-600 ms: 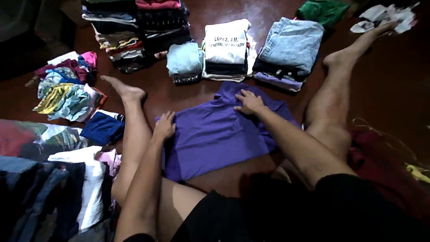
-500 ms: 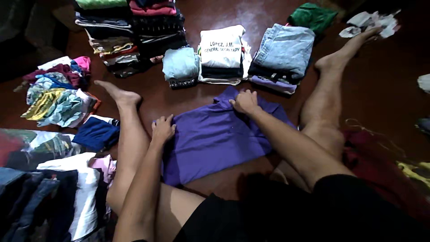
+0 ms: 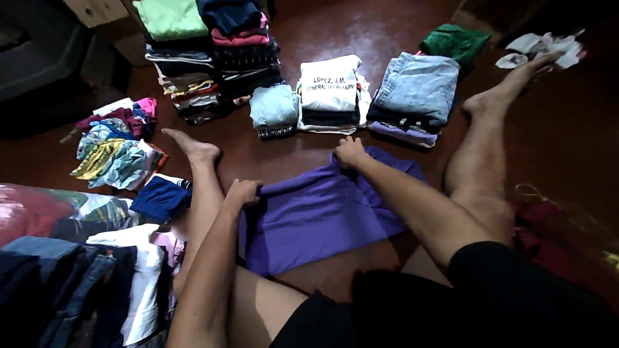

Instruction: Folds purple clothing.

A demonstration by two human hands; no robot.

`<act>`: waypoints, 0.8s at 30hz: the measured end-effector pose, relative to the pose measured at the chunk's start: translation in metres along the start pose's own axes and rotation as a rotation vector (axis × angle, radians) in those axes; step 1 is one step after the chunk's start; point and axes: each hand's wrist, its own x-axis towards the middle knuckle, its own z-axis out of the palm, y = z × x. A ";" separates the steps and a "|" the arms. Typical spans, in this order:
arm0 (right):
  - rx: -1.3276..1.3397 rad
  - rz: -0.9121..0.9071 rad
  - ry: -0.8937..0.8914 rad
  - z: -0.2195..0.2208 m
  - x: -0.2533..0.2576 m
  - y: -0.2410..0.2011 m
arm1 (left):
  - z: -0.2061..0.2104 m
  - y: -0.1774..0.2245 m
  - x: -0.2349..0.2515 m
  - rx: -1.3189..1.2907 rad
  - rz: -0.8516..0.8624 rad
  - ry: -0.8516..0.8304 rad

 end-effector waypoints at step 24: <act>0.099 -0.352 0.169 0.033 -0.225 0.062 | 0.059 0.015 -0.125 0.001 0.290 0.101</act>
